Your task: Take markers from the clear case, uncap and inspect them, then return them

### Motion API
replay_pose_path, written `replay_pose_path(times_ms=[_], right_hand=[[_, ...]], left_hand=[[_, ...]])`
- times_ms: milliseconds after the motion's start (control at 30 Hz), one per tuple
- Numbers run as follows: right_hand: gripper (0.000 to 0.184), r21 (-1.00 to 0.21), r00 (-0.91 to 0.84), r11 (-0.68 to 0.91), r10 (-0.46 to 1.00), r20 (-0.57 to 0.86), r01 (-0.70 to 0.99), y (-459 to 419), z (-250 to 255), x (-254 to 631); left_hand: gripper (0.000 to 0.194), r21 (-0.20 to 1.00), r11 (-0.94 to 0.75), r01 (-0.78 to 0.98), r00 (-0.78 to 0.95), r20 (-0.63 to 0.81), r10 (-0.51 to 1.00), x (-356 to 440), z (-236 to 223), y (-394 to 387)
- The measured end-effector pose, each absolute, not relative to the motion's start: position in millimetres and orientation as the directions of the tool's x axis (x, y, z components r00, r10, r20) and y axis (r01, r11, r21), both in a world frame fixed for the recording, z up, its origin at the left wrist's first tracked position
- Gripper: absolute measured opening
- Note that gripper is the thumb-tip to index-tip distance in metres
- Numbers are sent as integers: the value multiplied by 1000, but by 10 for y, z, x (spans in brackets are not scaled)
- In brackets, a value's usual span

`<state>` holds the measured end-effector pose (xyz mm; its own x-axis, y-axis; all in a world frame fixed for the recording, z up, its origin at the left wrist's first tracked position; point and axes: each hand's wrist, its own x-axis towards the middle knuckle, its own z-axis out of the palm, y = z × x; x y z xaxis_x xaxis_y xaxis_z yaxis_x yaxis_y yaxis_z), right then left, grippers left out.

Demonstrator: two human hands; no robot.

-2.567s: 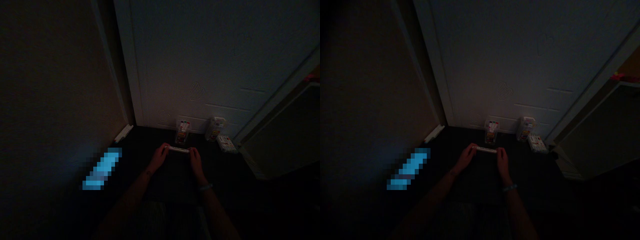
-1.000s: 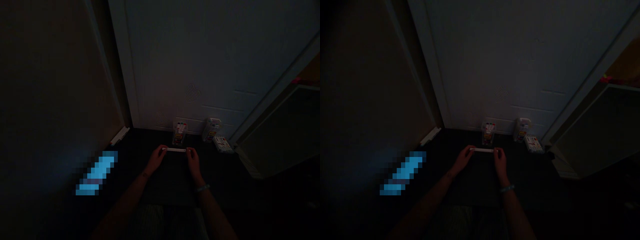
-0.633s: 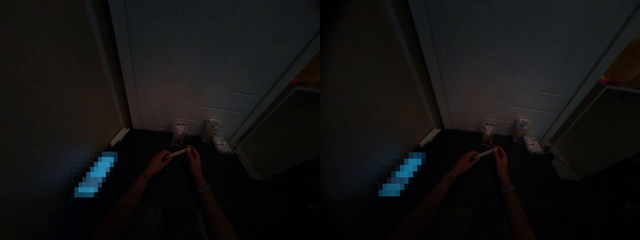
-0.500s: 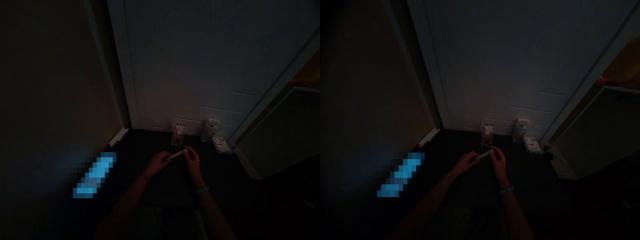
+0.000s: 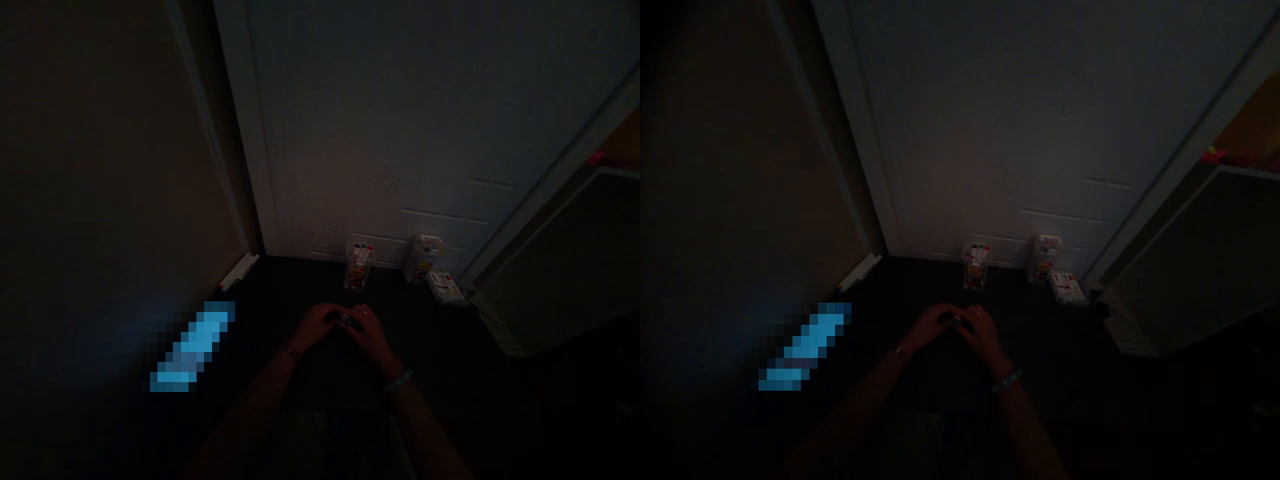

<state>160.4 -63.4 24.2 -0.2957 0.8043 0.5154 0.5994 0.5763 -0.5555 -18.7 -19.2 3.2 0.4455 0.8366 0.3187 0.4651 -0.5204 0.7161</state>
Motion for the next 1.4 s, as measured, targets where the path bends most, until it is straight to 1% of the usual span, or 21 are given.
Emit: replay_pose_path(times_ms=[200,467,667,767,867,933,1067,1133,1233,1267,1400], right_hand=[[32,-587,-276,544,829,486,600,-646,258,1605],[33,-586,-280,560,818,502,585,-648,276,1601],[31,-583,-239,556,812,532,592,-650,220,1585],[32,-595,-280,573,810,515,563,-662,221,1560],[24,-611,-328,588,807,492,529,-681,272,1522],[17,-614,-330,577,815,476,538,-690,310,1500],[15,-614,-291,550,830,476,566,-688,332,1486],[15,-632,-264,555,825,499,541,-681,316,1489],[21,-665,-217,546,829,515,509,-670,284,1497],[19,-668,-205,542,831,517,510,-668,278,1500],[13,-659,-198,536,832,519,528,-669,281,1508]], left_hand=[[28,701,-525,483,452,314,835,-194,5,-182],[29,705,-523,479,458,307,834,-179,27,-179],[31,723,-516,459,470,295,832,-185,71,-201],[31,705,-519,483,464,297,835,-183,45,-191],[25,684,-530,501,472,297,830,-157,46,-195],[21,673,-543,502,495,291,819,-134,68,-207],[20,696,-557,453,522,300,799,-109,128,-223],[23,720,-563,406,527,319,788,-111,148,-220],[26,745,-575,339,546,342,765,-121,157,-210],[26,749,-578,325,550,347,760,-124,155,-207],[21,749,-564,347,543,330,772,-129,140,-200]])
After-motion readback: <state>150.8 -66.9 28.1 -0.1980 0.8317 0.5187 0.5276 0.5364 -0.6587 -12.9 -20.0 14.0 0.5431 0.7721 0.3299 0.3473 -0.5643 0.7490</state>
